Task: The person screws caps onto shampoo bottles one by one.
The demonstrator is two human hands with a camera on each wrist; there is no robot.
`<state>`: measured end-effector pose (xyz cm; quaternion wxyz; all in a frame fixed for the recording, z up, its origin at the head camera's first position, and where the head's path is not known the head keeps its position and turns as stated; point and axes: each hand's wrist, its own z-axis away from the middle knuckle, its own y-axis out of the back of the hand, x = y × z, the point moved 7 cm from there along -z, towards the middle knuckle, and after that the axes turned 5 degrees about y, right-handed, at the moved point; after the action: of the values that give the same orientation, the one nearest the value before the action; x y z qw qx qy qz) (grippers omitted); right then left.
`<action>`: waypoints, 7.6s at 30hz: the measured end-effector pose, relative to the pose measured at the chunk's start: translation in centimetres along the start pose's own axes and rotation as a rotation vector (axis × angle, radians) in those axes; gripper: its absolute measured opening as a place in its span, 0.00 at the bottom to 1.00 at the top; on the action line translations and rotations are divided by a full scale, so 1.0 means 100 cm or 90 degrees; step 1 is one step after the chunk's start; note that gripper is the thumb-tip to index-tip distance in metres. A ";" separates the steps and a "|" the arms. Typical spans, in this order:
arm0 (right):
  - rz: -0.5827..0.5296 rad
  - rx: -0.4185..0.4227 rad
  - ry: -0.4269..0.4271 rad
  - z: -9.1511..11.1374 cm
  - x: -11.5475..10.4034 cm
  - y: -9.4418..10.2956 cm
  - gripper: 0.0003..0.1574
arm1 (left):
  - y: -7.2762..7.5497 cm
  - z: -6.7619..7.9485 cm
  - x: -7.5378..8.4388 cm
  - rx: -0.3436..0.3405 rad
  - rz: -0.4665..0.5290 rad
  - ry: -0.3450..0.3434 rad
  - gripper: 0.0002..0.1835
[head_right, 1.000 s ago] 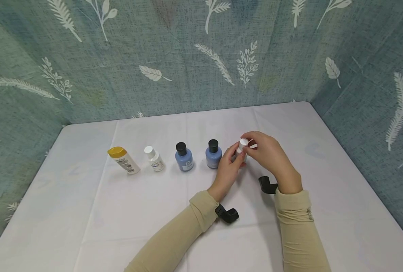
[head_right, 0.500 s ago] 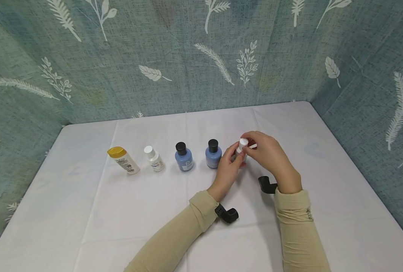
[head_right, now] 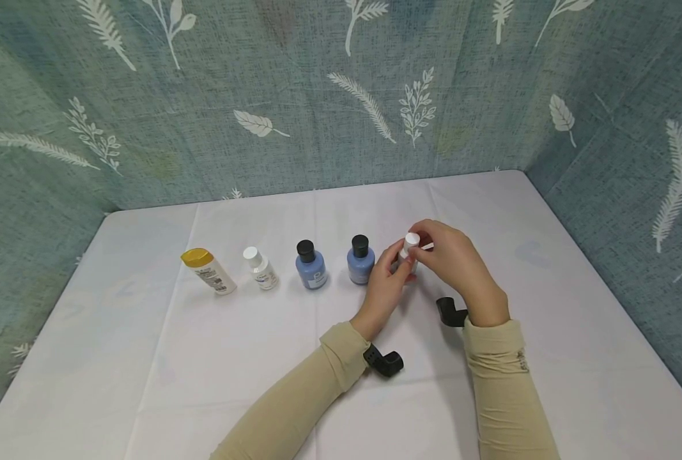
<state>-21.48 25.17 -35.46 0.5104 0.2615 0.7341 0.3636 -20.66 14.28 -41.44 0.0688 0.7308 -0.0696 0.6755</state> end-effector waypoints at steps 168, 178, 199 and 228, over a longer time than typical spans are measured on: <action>-0.001 -0.001 0.032 0.002 -0.004 0.001 0.20 | 0.000 0.002 0.007 -0.007 -0.008 0.017 0.20; -0.004 0.001 0.041 0.001 -0.004 0.000 0.19 | 0.000 0.000 0.003 -0.013 -0.008 0.015 0.20; 0.015 -0.008 0.075 0.000 -0.008 -0.002 0.23 | 0.000 0.002 0.005 -0.010 -0.011 0.040 0.20; -0.006 0.002 0.008 -0.001 0.000 -0.005 0.20 | -0.005 -0.011 -0.028 -0.003 -0.023 0.020 0.20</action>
<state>-21.57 24.85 -35.79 0.5071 0.2564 0.7391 0.3617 -21.91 14.99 -44.15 0.0837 0.7213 -0.0570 0.6852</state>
